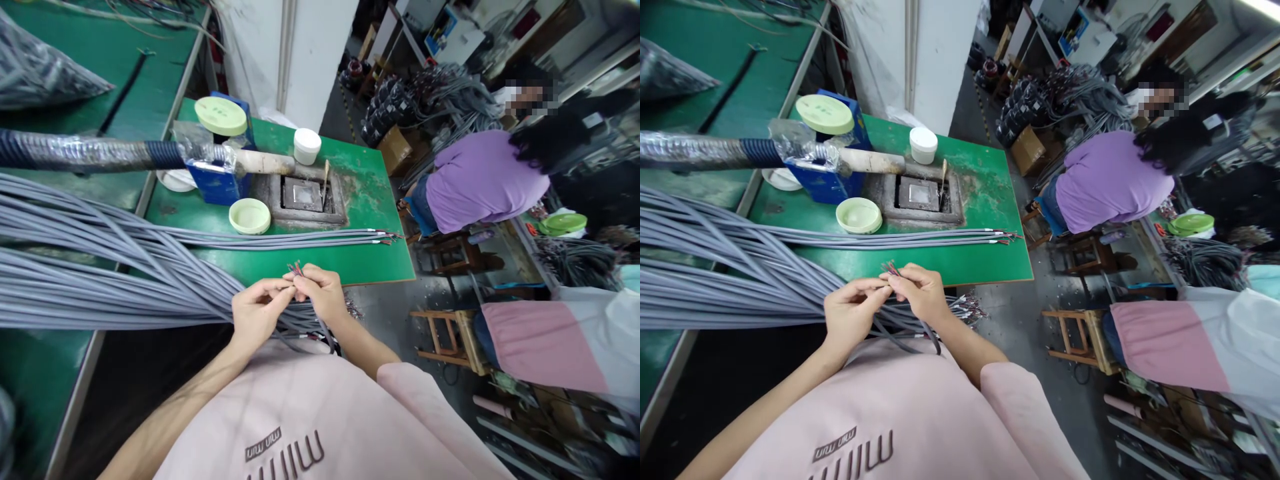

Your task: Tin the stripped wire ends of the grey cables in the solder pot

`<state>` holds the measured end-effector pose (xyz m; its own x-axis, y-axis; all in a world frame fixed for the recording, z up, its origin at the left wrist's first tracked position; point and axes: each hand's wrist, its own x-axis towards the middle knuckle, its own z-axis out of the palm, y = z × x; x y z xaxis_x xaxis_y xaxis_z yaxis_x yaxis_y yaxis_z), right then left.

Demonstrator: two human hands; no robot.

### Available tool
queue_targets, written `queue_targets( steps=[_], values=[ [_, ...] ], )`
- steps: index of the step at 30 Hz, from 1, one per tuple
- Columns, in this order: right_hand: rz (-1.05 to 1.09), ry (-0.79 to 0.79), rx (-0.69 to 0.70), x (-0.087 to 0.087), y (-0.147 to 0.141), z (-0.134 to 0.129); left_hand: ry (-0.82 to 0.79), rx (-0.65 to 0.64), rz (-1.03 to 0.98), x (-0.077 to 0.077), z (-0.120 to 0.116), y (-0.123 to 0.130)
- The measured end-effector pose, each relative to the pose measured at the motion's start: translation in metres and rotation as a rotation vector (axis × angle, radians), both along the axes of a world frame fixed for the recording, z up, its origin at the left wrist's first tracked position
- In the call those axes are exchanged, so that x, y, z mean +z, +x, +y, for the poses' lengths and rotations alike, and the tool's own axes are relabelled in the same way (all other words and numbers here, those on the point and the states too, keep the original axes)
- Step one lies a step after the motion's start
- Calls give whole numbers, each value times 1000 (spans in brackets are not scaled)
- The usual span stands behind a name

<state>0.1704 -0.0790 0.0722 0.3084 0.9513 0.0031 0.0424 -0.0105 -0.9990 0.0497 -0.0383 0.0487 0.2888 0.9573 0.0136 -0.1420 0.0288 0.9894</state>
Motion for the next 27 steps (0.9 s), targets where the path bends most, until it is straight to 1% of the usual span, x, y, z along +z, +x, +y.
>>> queue_targets(
  steps=[2, 3, 4, 6, 10, 14, 18, 24, 27],
  values=[
    [-55, 46, -75, 1, -1, 0, -224, -44, -161, 2, 0, 5],
    [-81, 57, -94, 2, -1, 0, -300, -61, -224, 2, 1, 7],
    [-107, 63, -98, 3, 1, 0, -341, -65, -259, 2, 1, 8],
    [-158, 73, -71, 4, 5, -1, -343, -57, -238, -1, 4, 7],
    [-241, 99, -17, 5, 13, -2, -252, -13, -114, -5, 6, 2],
    [-263, 110, -78, 1, 10, -2, -234, -16, -82, 1, 5, 1],
    [-206, 86, -127, -3, 2, 2, -320, -43, -162, 5, 5, 2],
    [-174, 80, -132, -5, -2, 10, -446, -48, -341, -2, 4, 4],
    [-180, 98, -121, -5, -3, 14, -473, -46, -399, -6, 4, 6]
  ],
)
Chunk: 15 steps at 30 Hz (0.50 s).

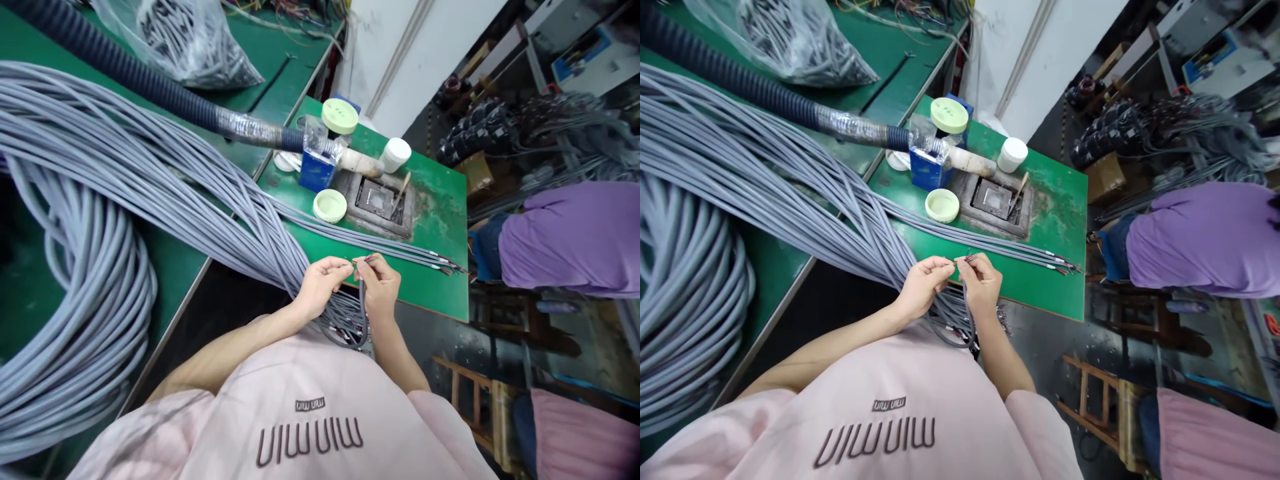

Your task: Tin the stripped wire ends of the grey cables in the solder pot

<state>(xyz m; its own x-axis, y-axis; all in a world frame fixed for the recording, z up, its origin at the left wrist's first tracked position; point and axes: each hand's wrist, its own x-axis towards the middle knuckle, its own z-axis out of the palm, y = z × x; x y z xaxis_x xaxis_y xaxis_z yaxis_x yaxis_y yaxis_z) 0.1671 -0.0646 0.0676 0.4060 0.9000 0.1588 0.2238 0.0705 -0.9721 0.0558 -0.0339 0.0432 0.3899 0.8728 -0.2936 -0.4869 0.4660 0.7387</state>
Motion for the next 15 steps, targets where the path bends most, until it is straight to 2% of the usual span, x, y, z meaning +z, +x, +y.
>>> queue_targets(
  steps=[4, 7, 9, 11, 13, 15],
  values=[
    [-113, -22, 54, 5, 0, 9, 25, 36, -8, -1, 3, -1],
    [-227, 5, 91, 14, 5, 23, 171, -3, 84, 2, 8, -9],
    [-301, 32, 94, 23, 11, 37, 401, 3, 242, 3, 13, -18],
    [-383, 34, 95, 32, 18, 56, 708, 85, 470, 1, 21, -29],
    [-474, 10, 118, 38, 25, 79, 997, 178, 718, -7, 30, -39],
    [-577, -28, 166, 40, 30, 103, 1182, 220, 921, -19, 38, -45]
  ],
)
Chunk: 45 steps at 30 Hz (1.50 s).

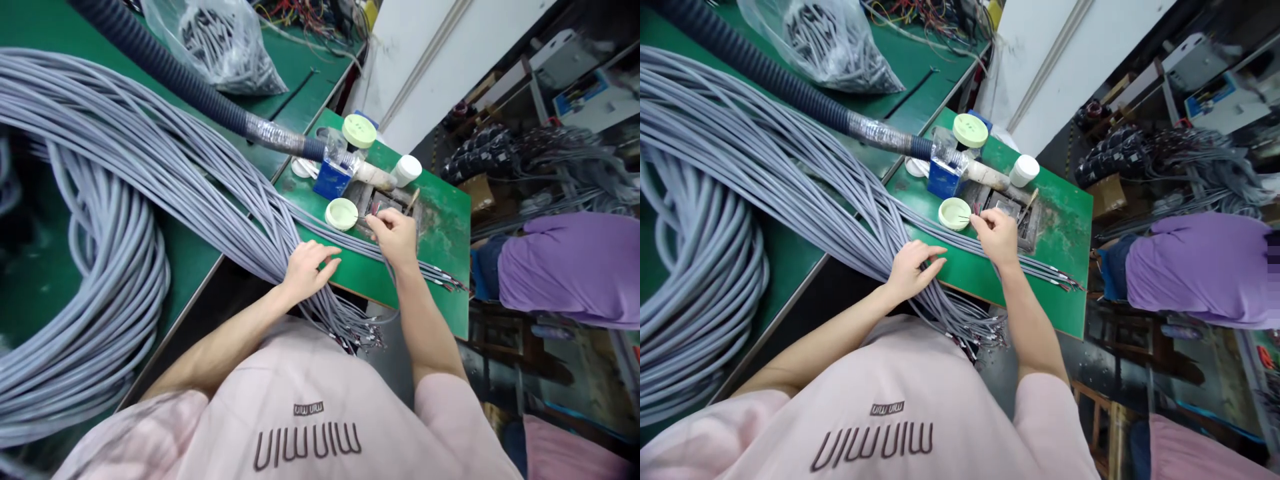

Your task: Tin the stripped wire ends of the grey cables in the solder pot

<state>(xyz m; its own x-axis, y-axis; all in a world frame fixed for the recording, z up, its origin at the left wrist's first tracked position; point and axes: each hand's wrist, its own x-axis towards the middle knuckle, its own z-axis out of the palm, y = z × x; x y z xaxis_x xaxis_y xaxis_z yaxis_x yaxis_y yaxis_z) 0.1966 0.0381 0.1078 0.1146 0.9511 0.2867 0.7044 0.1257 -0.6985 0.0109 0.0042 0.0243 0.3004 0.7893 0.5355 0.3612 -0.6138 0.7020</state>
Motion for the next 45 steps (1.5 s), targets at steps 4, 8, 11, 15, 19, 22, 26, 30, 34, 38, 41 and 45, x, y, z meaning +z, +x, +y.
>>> queue_targets(
  steps=[4, 8, 11, 15, 19, 22, 26, 30, 34, 38, 41, 45],
  values=[
    [-295, -123, 63, -7, 0, 40, 227, -26, 235, -19, 6, -1],
    [-581, -284, 70, -15, -8, 62, 289, -19, 228, -23, 5, 1],
    [-710, -371, 61, -17, -13, 69, 323, -6, 215, -22, 4, 0],
    [-817, -431, 57, -17, -16, 73, 347, 4, 214, -20, 5, -1],
    [-867, -462, 54, -21, -17, 76, 359, 10, 211, -20, 5, -1],
    [-870, -469, 57, -22, -18, 77, 361, 13, 204, -19, 4, -1],
    [-863, -439, 78, -14, -14, 75, 353, 7, 203, -20, 4, -1],
    [-835, -367, 60, 1, 9, 68, 356, 7, 189, -20, 5, -1],
    [-832, -358, -36, 7, 43, 67, 357, 11, 184, -20, 5, -1],
    [-827, -434, -148, 2, 71, 72, 356, 7, 210, -20, 4, -1],
    [-810, -484, -218, -6, 82, 77, 347, 4, 231, -20, 4, -1],
    [-804, -509, -250, -15, 89, 83, 340, 3, 242, -20, 4, -1]
  ],
)
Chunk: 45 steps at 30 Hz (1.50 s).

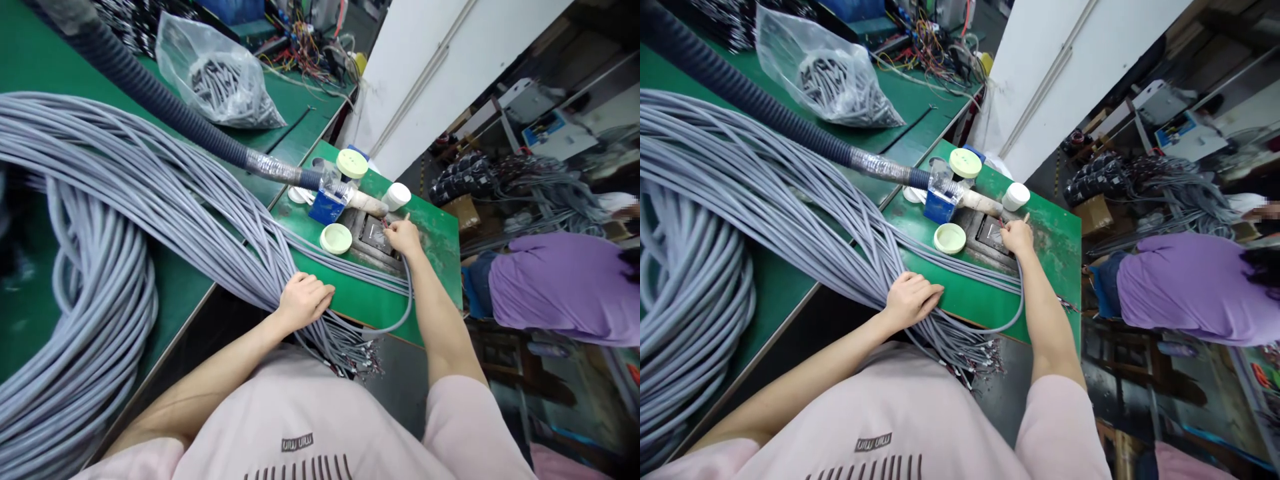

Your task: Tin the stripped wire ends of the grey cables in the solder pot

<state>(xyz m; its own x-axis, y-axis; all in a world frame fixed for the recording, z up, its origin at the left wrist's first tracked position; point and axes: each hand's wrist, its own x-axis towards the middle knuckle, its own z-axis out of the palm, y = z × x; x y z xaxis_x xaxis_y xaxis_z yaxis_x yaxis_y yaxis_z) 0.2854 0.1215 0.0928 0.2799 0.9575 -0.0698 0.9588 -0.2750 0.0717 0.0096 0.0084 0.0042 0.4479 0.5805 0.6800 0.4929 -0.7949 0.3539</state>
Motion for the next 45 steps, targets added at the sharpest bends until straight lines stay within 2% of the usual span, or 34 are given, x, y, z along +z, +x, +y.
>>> queue_targets(
  steps=[15, 18, 22, 26, 29, 37, 45],
  values=[
    [-20, -40, -26, -14, 7, 8, 13, 8, 9, 1, -1, 1],
    [-19, -36, -25, -10, 7, 6, 12, 7, 9, 1, 0, 1],
    [31, 6, 19, 6, 3, -6, 7, 10, 12, 0, 0, 1],
    [179, 82, 199, 26, -16, -20, -3, 1, 13, 0, 0, 1],
    [241, 103, 315, 31, -39, -23, -1, 2, 19, 0, -1, 1],
    [150, -44, 406, 13, -91, -9, -29, -6, 10, -1, -1, 1],
    [31, -123, 376, 1, -103, -4, -19, -9, 12, -1, -1, 1]
  ],
)
